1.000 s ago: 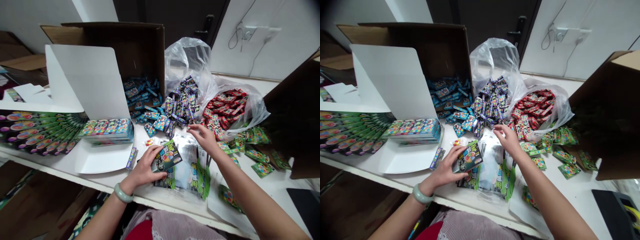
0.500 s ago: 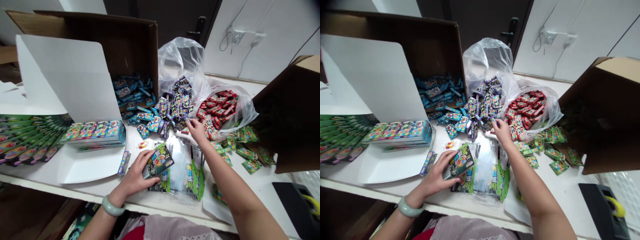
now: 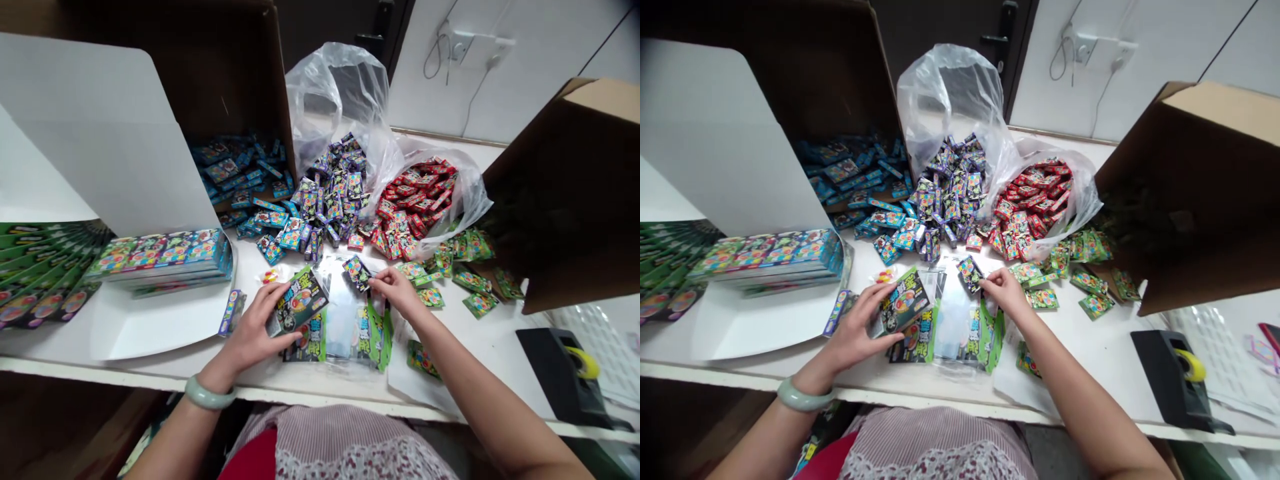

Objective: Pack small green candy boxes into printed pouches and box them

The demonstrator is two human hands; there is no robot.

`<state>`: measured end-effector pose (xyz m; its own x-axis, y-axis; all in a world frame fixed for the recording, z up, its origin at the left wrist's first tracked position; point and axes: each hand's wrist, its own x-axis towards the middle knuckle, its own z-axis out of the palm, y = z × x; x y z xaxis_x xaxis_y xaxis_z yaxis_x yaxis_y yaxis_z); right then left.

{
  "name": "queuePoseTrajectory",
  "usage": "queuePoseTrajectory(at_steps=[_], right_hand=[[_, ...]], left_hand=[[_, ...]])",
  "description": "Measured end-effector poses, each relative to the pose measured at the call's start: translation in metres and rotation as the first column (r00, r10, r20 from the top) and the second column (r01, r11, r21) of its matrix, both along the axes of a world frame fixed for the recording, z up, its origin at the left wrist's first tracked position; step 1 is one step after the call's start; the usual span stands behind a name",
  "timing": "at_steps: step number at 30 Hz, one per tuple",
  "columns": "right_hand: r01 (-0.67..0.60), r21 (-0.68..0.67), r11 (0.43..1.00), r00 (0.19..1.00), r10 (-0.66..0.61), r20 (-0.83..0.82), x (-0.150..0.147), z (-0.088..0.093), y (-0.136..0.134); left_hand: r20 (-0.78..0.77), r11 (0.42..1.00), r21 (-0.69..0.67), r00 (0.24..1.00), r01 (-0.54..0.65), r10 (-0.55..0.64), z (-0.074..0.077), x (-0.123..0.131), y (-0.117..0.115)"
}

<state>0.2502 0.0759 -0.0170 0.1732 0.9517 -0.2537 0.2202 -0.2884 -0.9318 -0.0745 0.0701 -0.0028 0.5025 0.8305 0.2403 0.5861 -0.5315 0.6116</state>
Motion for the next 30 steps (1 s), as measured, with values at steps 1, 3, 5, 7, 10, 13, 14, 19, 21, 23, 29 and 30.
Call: queuePoseTrajectory(at_steps=[1, 3, 5, 7, 10, 13, 14, 19, 21, 23, 29, 30], right_hand=[[-0.030, -0.021, 0.999, 0.999, 0.031, 0.022, 0.001, -0.001, -0.007], [-0.114, -0.013, 0.993, 0.979, 0.114, 0.169, 0.005, 0.002, -0.017], [-0.246, 0.060, 0.967, 0.882, 0.198, 0.427, 0.010, 0.009, -0.019], [-0.429, 0.101, 0.898, 0.718, 0.271, 0.641, 0.012, 0.015, -0.012], [-0.616, 0.019, 0.787, 0.541, 0.406, 0.736, 0.009, 0.014, 0.007], [-0.653, -0.006, 0.758, 0.492, 0.430, 0.757, 0.002, 0.011, 0.018], [-0.629, 0.048, 0.776, 0.527, 0.381, 0.760, 0.001, 0.013, 0.017], [-0.598, 0.349, 0.722, 0.694, 0.249, 0.676, 0.001, 0.060, -0.004], [-0.735, 0.266, 0.624, 0.582, 0.379, 0.720, -0.001, 0.084, -0.011], [-0.820, 0.148, 0.554, 0.446, 0.454, 0.771, -0.005, 0.101, -0.013], [-0.909, -0.028, 0.416, 0.207, 0.510, 0.835, -0.010, 0.116, 0.000], [-0.914, -0.037, 0.404, 0.192, 0.510, 0.839, -0.011, 0.116, 0.002]], left_hand=[[-0.003, 1.000, -0.001, 1.000, 0.008, -0.008, 0.000, 0.000, 0.000], [-0.006, 1.000, -0.003, 1.000, 0.019, -0.019, -0.001, -0.001, 0.000], [-0.005, 1.000, -0.004, 1.000, 0.026, -0.026, -0.002, -0.001, 0.001], [-0.006, 0.999, -0.009, 0.999, 0.043, -0.043, -0.001, 0.001, 0.002], [-0.010, 0.995, -0.023, 0.996, 0.092, -0.092, 0.001, 0.005, 0.004], [-0.007, 0.993, -0.019, 0.994, 0.113, -0.114, 0.005, 0.008, 0.005], [-0.006, 0.993, -0.012, 0.994, 0.114, -0.114, 0.005, 0.008, 0.005], [-0.027, 0.991, 0.009, 0.991, 0.132, -0.132, 0.005, 0.009, 0.005], [-0.029, 0.989, 0.011, 0.989, 0.149, -0.148, 0.006, 0.012, 0.006], [-0.033, 0.985, 0.018, 0.984, 0.174, -0.173, 0.008, 0.014, 0.006], [-0.046, 0.966, -0.004, 0.965, 0.259, -0.259, 0.016, 0.016, 0.004], [-0.039, 0.963, -0.018, 0.962, 0.270, -0.271, 0.017, 0.017, 0.004]])
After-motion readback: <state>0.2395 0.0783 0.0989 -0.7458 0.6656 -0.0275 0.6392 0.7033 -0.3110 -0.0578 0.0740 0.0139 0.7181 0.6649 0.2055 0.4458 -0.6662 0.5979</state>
